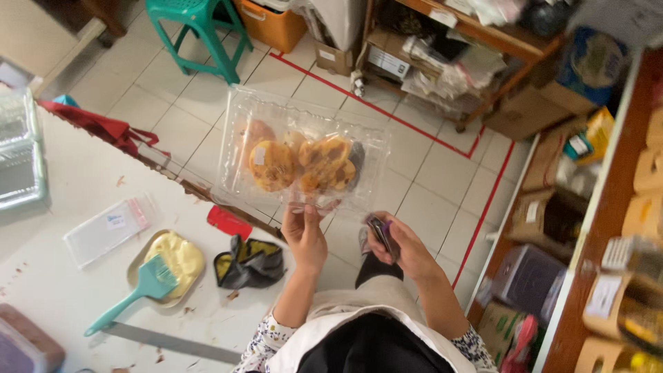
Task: The person picks up wrapped pastries from a metal tray and places them into a transparent plastic container, then uses a handheld tape dispenser to seal the lid shut.
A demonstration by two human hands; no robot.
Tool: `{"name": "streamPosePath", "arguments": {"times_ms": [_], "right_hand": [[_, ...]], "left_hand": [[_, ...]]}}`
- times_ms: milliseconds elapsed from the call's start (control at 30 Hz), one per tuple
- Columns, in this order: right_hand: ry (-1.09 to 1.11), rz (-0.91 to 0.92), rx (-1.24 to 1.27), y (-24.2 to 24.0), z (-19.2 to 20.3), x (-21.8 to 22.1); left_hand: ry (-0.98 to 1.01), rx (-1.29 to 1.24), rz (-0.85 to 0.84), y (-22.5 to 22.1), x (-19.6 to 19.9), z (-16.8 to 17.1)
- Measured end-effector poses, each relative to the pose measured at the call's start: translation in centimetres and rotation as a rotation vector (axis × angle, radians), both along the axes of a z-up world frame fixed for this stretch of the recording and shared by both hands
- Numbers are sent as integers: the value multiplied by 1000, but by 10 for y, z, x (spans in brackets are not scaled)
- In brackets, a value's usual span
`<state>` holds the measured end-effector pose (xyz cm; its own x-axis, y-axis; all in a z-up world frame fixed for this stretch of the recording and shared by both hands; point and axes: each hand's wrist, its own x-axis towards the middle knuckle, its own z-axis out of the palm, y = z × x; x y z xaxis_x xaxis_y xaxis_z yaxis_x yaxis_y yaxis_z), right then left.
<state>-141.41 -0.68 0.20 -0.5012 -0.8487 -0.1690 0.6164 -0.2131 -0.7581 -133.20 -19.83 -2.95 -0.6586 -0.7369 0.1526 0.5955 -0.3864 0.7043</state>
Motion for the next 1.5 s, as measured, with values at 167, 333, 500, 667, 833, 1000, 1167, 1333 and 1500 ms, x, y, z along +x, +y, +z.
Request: {"name": "streamPosePath", "arguments": {"times_ms": [167,333,500,667,833,1000,1167,1333,1500], "right_hand": [[185,-84,209,-31,1,-118],[474,-286,82,-95,11,-171],[1042,167,368,-180,30,-217],[621,601,364,-207,-35,-237],[640,1149,85,-244,-81,-318],[645,1399,80,-319,-39,-374],[387,977,-75,-391,11,-396],[436,1084,-20,-431,51,-405],[461,1215,35,-447,60,-411]], "left_hand": [[-55,94,186,-16,-84,20],[-77,28,454,-37,-140,20],[-284,-51,771,-92,-172,4],[-346,-148,976,-173,-182,-4],[-408,-165,1073,-218,-199,-8],[-338,-173,1171,-234,-221,-32],[-382,-262,1349,-238,-248,-25],[-583,-404,1619,-224,-273,-24],[-453,-304,1674,-211,-289,-23]]}}
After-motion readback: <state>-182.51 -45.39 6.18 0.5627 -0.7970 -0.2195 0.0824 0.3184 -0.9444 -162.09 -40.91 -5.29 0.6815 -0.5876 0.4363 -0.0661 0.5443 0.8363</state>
